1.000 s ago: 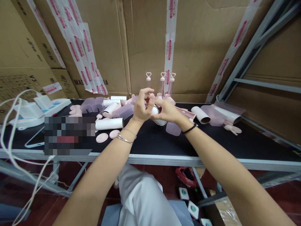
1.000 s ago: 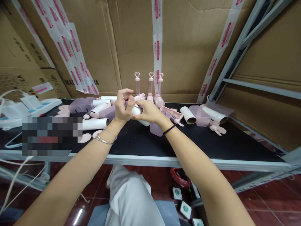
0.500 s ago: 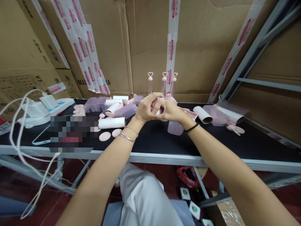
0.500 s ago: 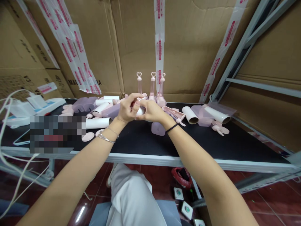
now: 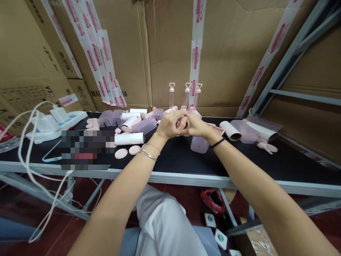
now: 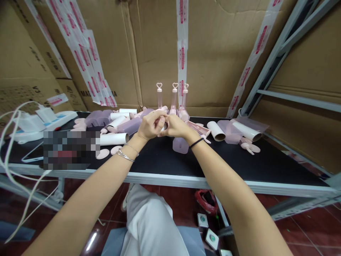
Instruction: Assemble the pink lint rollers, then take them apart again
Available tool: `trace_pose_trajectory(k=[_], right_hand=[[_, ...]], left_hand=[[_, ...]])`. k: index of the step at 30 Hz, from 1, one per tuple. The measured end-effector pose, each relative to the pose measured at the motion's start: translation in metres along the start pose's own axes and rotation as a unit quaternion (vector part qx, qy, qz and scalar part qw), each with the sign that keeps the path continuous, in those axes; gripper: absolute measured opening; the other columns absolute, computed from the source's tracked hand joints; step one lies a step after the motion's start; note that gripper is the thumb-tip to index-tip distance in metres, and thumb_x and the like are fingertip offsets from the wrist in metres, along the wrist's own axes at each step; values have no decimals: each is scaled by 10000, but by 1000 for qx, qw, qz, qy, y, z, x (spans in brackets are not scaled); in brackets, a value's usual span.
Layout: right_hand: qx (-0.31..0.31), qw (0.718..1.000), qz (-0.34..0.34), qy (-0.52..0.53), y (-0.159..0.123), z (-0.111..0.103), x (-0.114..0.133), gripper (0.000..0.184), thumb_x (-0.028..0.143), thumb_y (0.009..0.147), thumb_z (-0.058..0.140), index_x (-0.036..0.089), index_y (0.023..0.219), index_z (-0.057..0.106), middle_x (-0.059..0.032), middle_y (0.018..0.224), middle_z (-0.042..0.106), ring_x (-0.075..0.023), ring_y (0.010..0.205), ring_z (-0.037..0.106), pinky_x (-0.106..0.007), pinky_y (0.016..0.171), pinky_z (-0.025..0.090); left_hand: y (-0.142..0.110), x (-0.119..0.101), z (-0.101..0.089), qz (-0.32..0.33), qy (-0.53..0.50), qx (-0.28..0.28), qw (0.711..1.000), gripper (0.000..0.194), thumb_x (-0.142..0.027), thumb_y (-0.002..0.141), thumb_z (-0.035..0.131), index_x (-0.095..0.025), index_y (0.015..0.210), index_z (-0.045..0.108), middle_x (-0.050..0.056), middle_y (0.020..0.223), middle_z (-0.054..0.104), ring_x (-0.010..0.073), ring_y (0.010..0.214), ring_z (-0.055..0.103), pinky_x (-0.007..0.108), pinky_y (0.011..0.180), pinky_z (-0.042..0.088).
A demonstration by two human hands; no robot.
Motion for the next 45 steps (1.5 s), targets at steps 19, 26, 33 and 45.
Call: trace_pose_trajectory(k=[19,26,33,45], right_hand=[[41,993,-7,108,1,4,-4,272,235,571,724,166,813,622,-34,830,666,-187,751,593,-318,734,478],[-20,997,26,72,1,1,-8,241,296,618,734,160,773,610,-20,816,640,-160,730,539,-293,712,429],[-39,992,7,117,3,-2,3,393,412,666,741,155,952,665,-37,921,673,-188,822,559,-303,767,425],[60,981,57,173,-1,-2,-10,418,425,530,834,174,729,567,64,668,470,-88,595,393,-241,581,363]], left_hand=[[-10,5,15,-29,40,10,999,277,-289,921,410,-168,1006,643,62,897,738,167,770,668,321,769,528],[-10,10,4,-2,78,-19,997,287,-289,954,398,-138,1108,589,118,1048,703,213,993,647,375,900,506],[-8,18,-11,-63,17,-103,992,263,-337,973,400,-159,1130,514,29,821,618,140,717,592,278,713,507],[-4,6,4,-5,-18,30,999,198,-200,901,378,-204,1054,503,61,925,684,178,802,651,340,769,513]])
Point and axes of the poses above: each hand's wrist, its own y-axis towards the middle knuckle, its own z-axis out of the palm, x = y × z, the point moved 6 cm from there along y, towards the middle knuckle
